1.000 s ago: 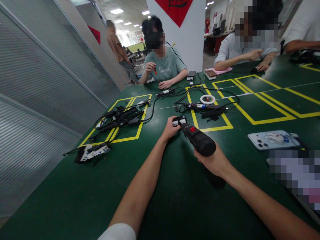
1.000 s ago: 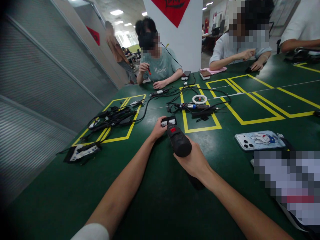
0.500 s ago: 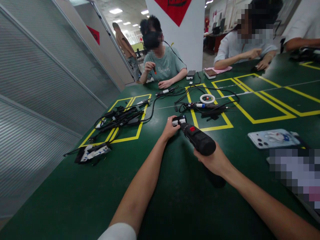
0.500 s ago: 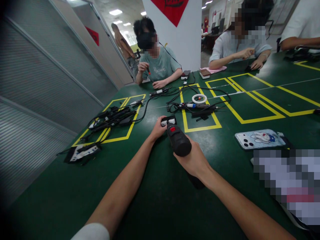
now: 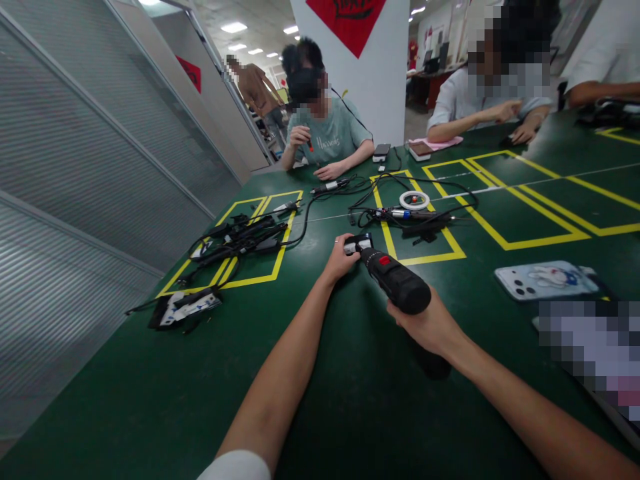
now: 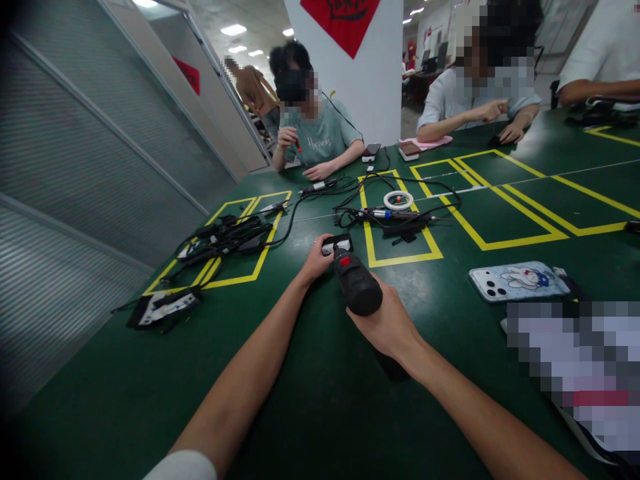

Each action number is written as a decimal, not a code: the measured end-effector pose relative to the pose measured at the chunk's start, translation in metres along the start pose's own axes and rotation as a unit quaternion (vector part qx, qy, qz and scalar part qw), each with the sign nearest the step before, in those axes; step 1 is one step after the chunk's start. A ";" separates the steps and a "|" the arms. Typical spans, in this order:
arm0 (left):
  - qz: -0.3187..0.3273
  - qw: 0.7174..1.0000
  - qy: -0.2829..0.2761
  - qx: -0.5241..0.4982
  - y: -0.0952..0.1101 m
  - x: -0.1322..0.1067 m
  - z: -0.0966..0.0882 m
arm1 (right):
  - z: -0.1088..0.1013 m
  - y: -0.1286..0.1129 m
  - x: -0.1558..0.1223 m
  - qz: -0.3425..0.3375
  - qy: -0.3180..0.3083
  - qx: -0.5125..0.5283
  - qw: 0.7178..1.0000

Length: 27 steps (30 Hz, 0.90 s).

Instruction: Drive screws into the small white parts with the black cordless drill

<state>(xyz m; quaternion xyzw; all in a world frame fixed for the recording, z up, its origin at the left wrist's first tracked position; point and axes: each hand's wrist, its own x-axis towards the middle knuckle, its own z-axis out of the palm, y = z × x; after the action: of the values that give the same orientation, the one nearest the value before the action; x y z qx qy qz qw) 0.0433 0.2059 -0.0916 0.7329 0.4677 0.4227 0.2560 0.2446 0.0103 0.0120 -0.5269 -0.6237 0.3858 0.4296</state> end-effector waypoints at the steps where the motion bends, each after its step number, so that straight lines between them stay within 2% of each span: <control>1: 0.000 1.000 0.000 0.000 0.000 0.000 0.000 | 0.000 0.000 0.000 0.001 0.000 0.000 1.000; 27: 0.004 1.000 0.002 0.006 0.000 0.000 0.000 | 0.000 0.003 0.000 0.003 -0.001 0.006 1.000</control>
<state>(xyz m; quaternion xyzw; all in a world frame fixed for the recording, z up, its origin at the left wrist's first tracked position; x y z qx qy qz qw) 0.0431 0.2057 -0.0913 0.7354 0.4679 0.4223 0.2489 0.2454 0.0109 0.0088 -0.5260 -0.6202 0.3915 0.4305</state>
